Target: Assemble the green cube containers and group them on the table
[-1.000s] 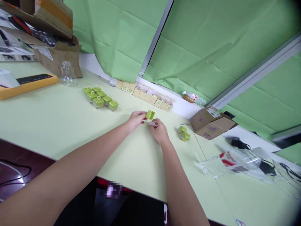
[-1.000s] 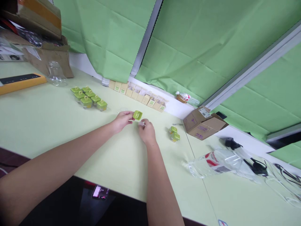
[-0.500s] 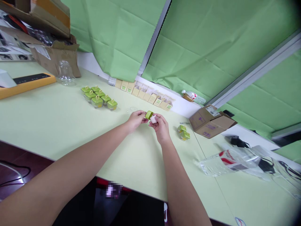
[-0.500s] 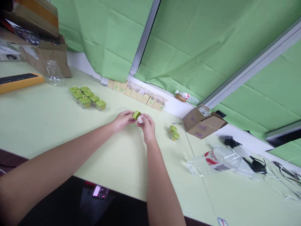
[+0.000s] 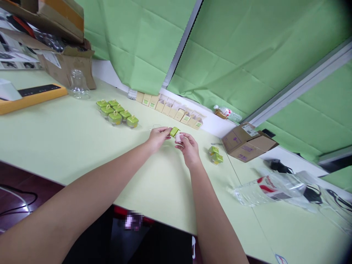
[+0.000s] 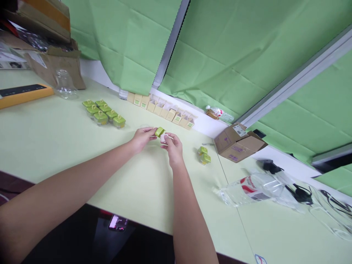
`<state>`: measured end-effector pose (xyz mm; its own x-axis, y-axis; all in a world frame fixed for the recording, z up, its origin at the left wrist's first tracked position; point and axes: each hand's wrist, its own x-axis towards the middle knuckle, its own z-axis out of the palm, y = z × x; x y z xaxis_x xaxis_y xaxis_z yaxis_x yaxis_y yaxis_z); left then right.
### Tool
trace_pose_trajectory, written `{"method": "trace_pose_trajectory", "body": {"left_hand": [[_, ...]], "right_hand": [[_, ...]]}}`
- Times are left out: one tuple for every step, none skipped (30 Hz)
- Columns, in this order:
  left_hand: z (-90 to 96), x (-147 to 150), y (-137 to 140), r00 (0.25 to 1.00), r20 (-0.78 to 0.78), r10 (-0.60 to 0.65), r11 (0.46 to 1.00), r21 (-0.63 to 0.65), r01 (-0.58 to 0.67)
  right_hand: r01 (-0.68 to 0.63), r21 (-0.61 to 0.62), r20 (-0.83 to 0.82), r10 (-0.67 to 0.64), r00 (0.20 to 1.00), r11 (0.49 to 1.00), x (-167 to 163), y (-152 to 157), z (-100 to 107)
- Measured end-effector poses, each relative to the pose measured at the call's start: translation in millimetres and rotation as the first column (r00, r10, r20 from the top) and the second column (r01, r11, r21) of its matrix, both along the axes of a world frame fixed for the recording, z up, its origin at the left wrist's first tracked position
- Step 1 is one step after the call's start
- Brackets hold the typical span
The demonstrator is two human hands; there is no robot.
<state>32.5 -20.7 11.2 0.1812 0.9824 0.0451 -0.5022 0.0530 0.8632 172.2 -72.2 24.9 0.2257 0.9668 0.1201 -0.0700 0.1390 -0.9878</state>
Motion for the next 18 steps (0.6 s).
{"method": "trace_pose_trajectory", "body": {"left_hand": [[0.1, -0.3, 0.4, 1.0, 0.01, 0.004, 1.0, -0.008, -0.003], [0.0, -0.5, 0.7, 1.0, 0.022, 0.005, 1.0, -0.018, -0.004], [-0.3, -0.6, 0.9, 1.0, 0.03, 0.006, 1.0, -0.031, -0.005], [-0.6, -0.6, 1.1, 0.999, 0.036, 0.004, 0.999, -0.043, -0.003], [-1.1, -0.7, 1.1, 0.999, 0.041, -0.002, 0.999, -0.052, 0.005], [-1.5, -0.7, 1.0, 0.999, 0.046, -0.015, 0.998, -0.057, 0.018], [-2.0, -0.8, 0.9, 0.998, 0.049, -0.034, 0.997, -0.062, 0.037], [-2.4, -1.0, 0.7, 0.997, 0.051, -0.052, 0.996, -0.066, 0.056], [-2.8, -1.2, 0.6, 0.996, 0.053, -0.067, 0.995, -0.071, 0.071], [-3.1, -1.4, 0.5, 0.996, 0.055, -0.076, 0.994, -0.078, 0.08], [-3.4, -1.5, 0.5, 0.995, 0.057, -0.079, 0.993, -0.084, 0.084], [-3.6, -1.6, 0.6, 0.995, 0.061, -0.082, 0.992, -0.087, 0.087], [-3.8, -1.5, 0.8, 0.994, 0.067, -0.087, 0.992, -0.086, 0.092], [-3.9, -1.3, 1.1, 0.993, 0.074, -0.091, 0.992, -0.083, 0.097], [-4.1, -1.0, 1.4, 0.992, 0.081, -0.093, 0.992, -0.082, 0.1], [-4.1, -0.6, 1.7, 0.992, 0.089, -0.093, 0.991, -0.083, 0.1], [-4.1, -0.2, 2.0, 0.991, 0.098, -0.09, 0.991, -0.086, 0.099], [-4.0, 0.3, 2.2, 0.991, 0.108, -0.085, 0.991, -0.092, 0.095]], "right_hand": [[0.013, 0.004, -0.009, -0.013, 1.0, 1.0, 0.5, -0.1, 0.2], [0.028, 0.009, -0.019, -0.028, 0.999, 1.0, 0.9, -0.2, 0.4], [0.044, 0.016, -0.026, -0.044, 0.999, 0.999, 1.1, -0.4, 0.6], [0.059, 0.025, -0.03, -0.058, 0.998, 0.998, 1.1, -0.6, 0.6], [0.067, 0.036, -0.028, -0.066, 0.997, 0.997, 0.8, -0.8, 0.4], [0.071, 0.053, -0.024, -0.069, 0.997, 0.996, 0.1, -1.0, 0.0], [0.069, 0.072, -0.017, -0.068, 0.998, 0.995, -0.7, -1.1, -0.6], [0.067, 0.093, -0.008, -0.067, 0.998, 0.993, -1.6, -1.2, -1.3], [0.066, 0.113, 0.004, -0.067, 0.998, 0.991, -2.7, -1.3, -1.9], [0.067, 0.133, 0.017, -0.07, 0.997, 0.989, -3.7, -1.3, -2.5], [0.07, 0.15, 0.031, -0.076, 0.997, 0.986, -4.6, -1.3, -2.9], [0.074, 0.163, 0.046, -0.083, 0.996, 0.984, -5.4, -1.2, -3.2], [0.076, 0.177, 0.06, -0.088, 0.994, 0.981, -6.0, -1.1, -3.3], [0.079, 0.192, 0.072, -0.095, 0.993, 0.978, -6.5, -0.8, -3.3], [0.082, 0.206, 0.083, -0.101, 0.991, 0.975, -6.9, -0.5, -3.4], [0.085, 0.218, 0.096, -0.108, 0.989, 0.972, -7.1, -0.1, -3.5], [0.088, 0.229, 0.11, -0.115, 0.987, 0.97, -7.2, 0.3, -3.8], [0.092, 0.237, 0.124, -0.124, 0.985, 0.967, -7.2, 0.8, -4.3]]}}
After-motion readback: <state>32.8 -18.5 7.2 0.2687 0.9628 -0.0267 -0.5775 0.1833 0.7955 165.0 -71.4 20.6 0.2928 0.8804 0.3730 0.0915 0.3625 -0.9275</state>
